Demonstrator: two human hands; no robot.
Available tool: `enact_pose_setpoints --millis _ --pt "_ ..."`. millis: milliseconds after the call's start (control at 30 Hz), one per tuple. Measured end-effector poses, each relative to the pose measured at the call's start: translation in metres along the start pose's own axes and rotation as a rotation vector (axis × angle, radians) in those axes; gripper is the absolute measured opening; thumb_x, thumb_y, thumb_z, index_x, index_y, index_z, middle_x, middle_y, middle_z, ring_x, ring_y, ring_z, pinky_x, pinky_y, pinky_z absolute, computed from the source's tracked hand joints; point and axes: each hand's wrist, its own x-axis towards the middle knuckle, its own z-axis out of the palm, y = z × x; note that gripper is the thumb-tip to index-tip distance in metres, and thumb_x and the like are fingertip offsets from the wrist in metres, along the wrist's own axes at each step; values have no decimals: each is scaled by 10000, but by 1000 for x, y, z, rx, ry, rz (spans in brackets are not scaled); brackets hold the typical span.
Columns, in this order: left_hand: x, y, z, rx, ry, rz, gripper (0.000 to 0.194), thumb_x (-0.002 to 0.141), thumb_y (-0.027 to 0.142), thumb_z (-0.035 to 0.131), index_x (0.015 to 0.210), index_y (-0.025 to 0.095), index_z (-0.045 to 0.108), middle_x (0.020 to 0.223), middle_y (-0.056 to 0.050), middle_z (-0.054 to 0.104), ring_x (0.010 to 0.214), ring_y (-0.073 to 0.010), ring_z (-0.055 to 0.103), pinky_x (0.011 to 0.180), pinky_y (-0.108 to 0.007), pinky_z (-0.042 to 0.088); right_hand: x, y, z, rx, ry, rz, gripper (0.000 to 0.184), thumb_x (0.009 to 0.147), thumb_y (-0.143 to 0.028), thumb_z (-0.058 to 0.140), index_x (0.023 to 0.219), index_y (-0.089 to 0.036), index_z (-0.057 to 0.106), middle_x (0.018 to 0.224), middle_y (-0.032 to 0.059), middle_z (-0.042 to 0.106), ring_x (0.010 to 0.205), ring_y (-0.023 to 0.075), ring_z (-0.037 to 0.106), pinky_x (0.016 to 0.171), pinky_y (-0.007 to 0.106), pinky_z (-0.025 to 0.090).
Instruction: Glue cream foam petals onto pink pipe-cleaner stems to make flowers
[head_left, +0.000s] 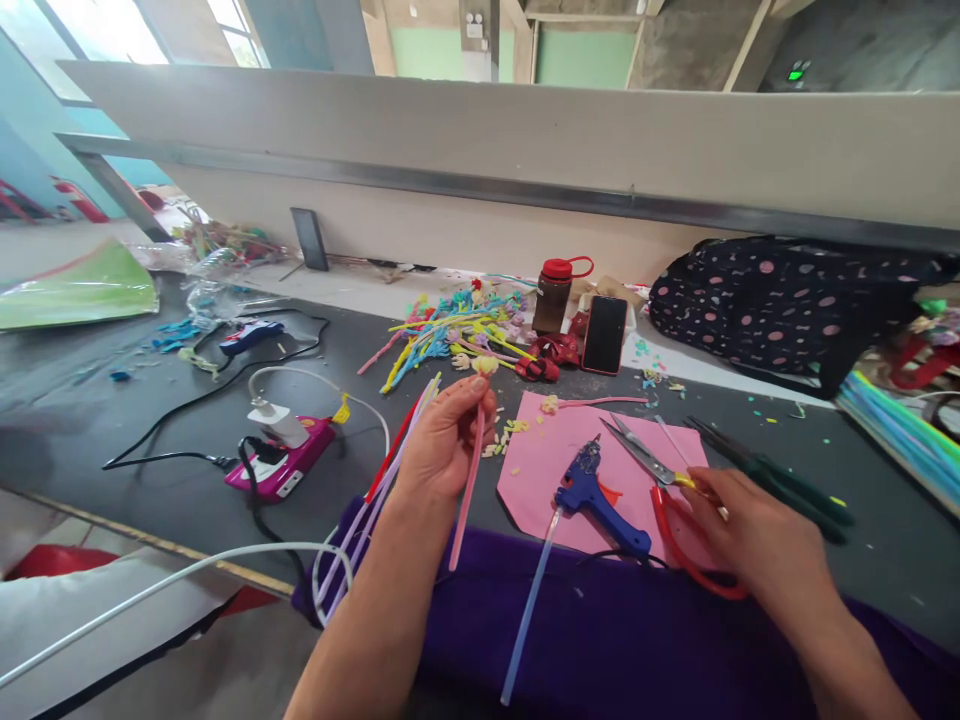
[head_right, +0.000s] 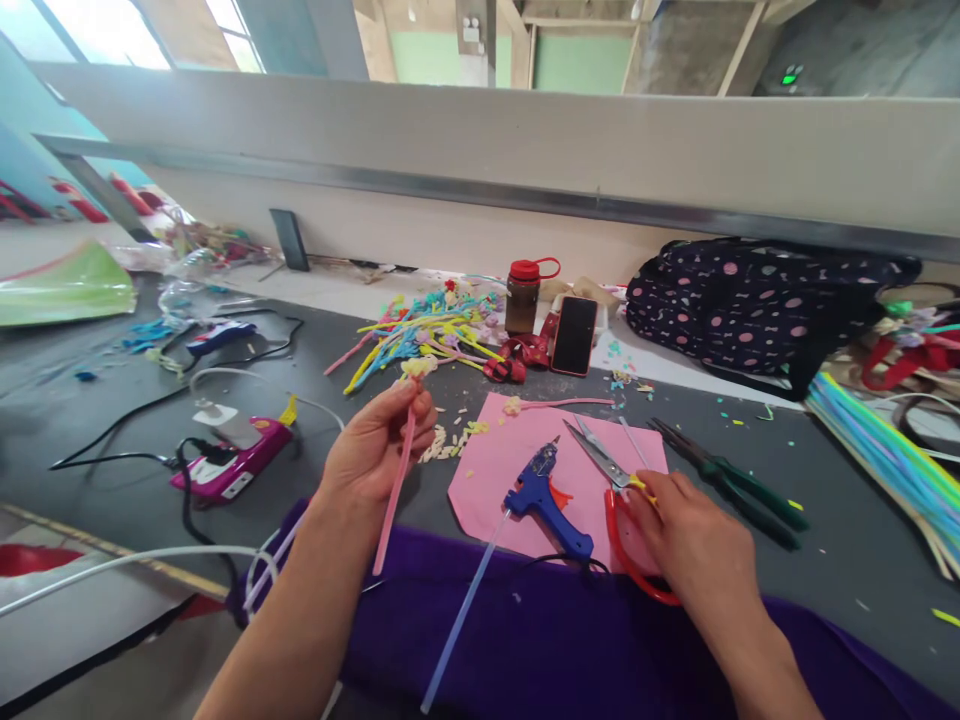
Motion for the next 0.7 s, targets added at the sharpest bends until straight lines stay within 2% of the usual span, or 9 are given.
enact_pose_setpoints --millis 33,100,167,233,300,433,500,633,700 --pt "0 3 -2 -9 18 15 149 645 172 683 705 137 552 526 52 515 378 -14 358 330 -121 237 1 -4 -5 54 0 -58 244 875 -406 436 932 -246 613 884 29 668 698 196 646 570 284 428" --pt "0 6 -4 -37 44 43 152 641 167 684 703 142 548 526 57 512 374 -13 356 327 -119 231 7 -16 -15 163 -86 -226 228 897 -367 419 902 -243 610 894 20 670 769 178 641 652 273 439" --pt "1 7 -4 -82 56 59 149 647 169 678 714 143 548 527 61 509 366 -10 343 322 -117 220 21 -33 -25 167 -142 -362 221 908 -340 413 889 -244 612 857 10 671 729 165 631 670 273 426" --pt "3 4 -3 -126 46 49 153 643 171 678 714 146 545 523 65 505 363 -11 340 320 -117 222 42 -53 -30 122 -170 -449 223 903 -334 429 838 -231 617 813 10 671 691 160 629 640 269 409" --pt "6 -1 -4 -161 47 42 155 640 166 678 711 150 541 526 65 509 364 -13 344 323 -117 233 67 -74 -29 56 -232 -462 218 879 -326 473 763 -210 616 751 14 671 654 163 625 599 267 385" --pt "11 -9 -10 -193 129 71 158 642 157 677 721 152 540 540 63 525 359 -9 348 322 -113 248 114 -114 -8 -22 -359 -422 319 881 -396 443 724 -194 634 684 41 678 645 189 627 526 257 319" --pt "13 -11 -13 -185 174 101 159 647 158 676 741 150 548 547 62 529 356 -6 348 319 -111 246 132 -128 8 -19 -403 -426 357 890 -410 416 750 -184 655 726 66 692 681 197 631 537 254 321" --pt "15 -10 -18 -175 215 123 153 651 159 674 751 145 560 557 58 535 353 -4 350 318 -113 255 160 -147 38 3 -442 -452 210 857 -265 472 858 -197 671 878 51 704 802 184 632 606 235 362" --pt "15 -5 -22 -203 220 152 145 659 162 672 753 146 562 548 59 527 353 -6 347 316 -113 252 171 -154 49 20 -462 -474 230 852 -173 454 952 -219 656 970 27 693 863 166 624 662 226 387"
